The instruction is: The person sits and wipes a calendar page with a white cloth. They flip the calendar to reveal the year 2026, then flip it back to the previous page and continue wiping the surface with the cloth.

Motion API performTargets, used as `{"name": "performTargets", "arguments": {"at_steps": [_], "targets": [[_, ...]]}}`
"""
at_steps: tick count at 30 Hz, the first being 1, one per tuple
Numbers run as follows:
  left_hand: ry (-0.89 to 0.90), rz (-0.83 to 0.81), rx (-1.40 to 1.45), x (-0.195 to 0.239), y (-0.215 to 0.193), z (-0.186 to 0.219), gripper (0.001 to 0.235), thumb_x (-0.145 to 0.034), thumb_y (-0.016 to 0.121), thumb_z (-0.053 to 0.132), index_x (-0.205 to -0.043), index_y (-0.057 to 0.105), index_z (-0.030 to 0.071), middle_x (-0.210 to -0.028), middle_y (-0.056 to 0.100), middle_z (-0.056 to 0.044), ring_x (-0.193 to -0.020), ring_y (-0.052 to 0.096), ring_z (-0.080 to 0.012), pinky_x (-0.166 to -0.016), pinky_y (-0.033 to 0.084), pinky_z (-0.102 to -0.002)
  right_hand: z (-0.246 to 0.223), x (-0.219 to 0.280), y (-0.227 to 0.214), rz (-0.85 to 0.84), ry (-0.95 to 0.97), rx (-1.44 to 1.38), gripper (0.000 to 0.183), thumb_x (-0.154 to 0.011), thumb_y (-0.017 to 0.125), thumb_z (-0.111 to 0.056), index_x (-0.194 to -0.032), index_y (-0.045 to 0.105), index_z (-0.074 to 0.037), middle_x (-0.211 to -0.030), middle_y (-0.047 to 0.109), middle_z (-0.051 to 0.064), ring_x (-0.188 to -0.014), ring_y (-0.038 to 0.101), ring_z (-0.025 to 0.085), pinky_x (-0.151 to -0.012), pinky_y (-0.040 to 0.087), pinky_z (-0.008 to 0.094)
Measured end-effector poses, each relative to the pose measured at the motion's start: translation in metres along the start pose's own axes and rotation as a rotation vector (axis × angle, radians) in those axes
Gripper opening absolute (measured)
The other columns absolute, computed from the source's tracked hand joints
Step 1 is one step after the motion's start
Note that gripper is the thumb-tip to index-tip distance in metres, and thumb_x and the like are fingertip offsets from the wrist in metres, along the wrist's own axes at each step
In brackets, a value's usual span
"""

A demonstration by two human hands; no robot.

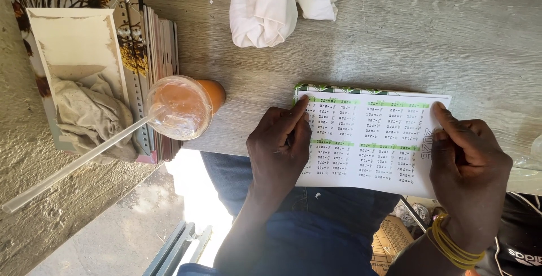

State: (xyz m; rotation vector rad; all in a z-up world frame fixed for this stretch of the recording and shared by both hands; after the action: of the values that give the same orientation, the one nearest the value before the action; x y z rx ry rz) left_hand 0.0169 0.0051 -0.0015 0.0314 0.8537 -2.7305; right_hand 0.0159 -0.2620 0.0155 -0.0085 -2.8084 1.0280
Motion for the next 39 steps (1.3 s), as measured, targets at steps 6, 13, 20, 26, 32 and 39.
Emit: {"name": "performTargets", "arguments": {"at_steps": [6, 13, 20, 26, 32, 39], "targets": [[0.003, 0.012, 0.03, 0.0, 0.001, -0.002, 0.037, -0.097, 0.071, -0.001, -0.129, 0.071, 0.017, -0.081, 0.056, -0.001, -0.061, 0.049, -0.0092, -0.06, 0.043, -0.024, 0.002, -0.001, -0.001, -0.004, -0.001, 0.015, 0.038, -0.114, 0.057, 0.014, -0.149, 0.065, 0.006, -0.093, 0.047, 0.009, -0.079, 0.044, 0.016, -0.07, 0.037, 0.028], [0.057, -0.02, -0.184, 0.003, -0.002, -0.001, 0.037, -0.097, 0.072, 0.003, -0.13, 0.071, 0.019, -0.083, 0.054, 0.002, -0.059, 0.046, -0.0135, -0.049, 0.04, -0.031, -0.004, -0.005, -0.003, 0.036, -0.017, 0.005, 0.04, -0.11, 0.057, 0.018, -0.146, 0.068, 0.006, -0.091, 0.048, 0.008, -0.076, 0.043, 0.014, -0.07, 0.035, 0.028], [-0.021, -0.121, -0.396, 0.004, -0.005, -0.019, 0.033, -0.101, 0.071, 0.035, -0.132, 0.066, 0.047, -0.075, 0.055, 0.009, -0.061, 0.056, -0.0161, -0.045, 0.041, -0.038, 0.072, 0.016, -0.053, 0.112, 0.172, -0.044, 0.028, -0.118, 0.043, -0.003, -0.145, 0.047, 0.0, -0.137, 0.054, 0.015, -0.119, 0.057, 0.026, -0.093, 0.05, 0.029], [-0.08, -0.178, -0.317, 0.002, -0.002, -0.022, 0.031, -0.103, 0.063, 0.042, -0.133, 0.064, 0.049, -0.077, 0.056, 0.005, -0.061, 0.059, -0.0211, -0.05, 0.046, -0.041, -0.045, 0.027, 0.039, 0.165, -0.073, -1.097, 0.063, -0.102, 0.059, -0.037, -0.154, 0.041, -0.006, -0.159, 0.048, 0.011, -0.143, 0.058, 0.032, -0.105, 0.06, 0.043], [-0.179, -0.225, -0.287, 0.002, -0.002, -0.032, 0.039, -0.096, 0.058, 0.037, -0.132, 0.064, 0.05, -0.089, 0.066, 0.001, -0.079, 0.07, -0.0279, -0.063, 0.051, -0.046, -0.076, 0.037, 0.142, -0.187, -0.133, -1.634, 0.055, -0.107, 0.057, -0.025, -0.155, 0.041, -0.005, -0.166, 0.037, 0.018, -0.16, 0.033, 0.037, -0.132, 0.034, 0.05], [-0.157, -0.217, -0.227, 0.001, -0.003, -0.03, 0.033, -0.098, 0.059, 0.055, -0.131, 0.063, 0.053, -0.08, 0.061, 0.008, -0.073, 0.066, -0.0172, -0.062, 0.053, -0.04, 0.005, 0.083, 0.081, 0.011, -0.192, -1.518, 0.054, -0.103, 0.055, -0.028, -0.152, 0.048, -0.007, -0.169, 0.039, 0.014, -0.167, 0.031, 0.033, -0.144, 0.028, 0.045]]}}
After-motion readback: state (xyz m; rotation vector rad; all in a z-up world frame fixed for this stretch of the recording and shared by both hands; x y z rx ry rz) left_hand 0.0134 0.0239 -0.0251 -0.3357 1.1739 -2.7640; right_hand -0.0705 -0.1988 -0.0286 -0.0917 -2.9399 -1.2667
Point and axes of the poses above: each hand's wrist, its own x-axis away from the middle knuckle, its own y-axis out of the palm, z = x × y, the point moved 2 cm from there along -x, towards the middle knuckle
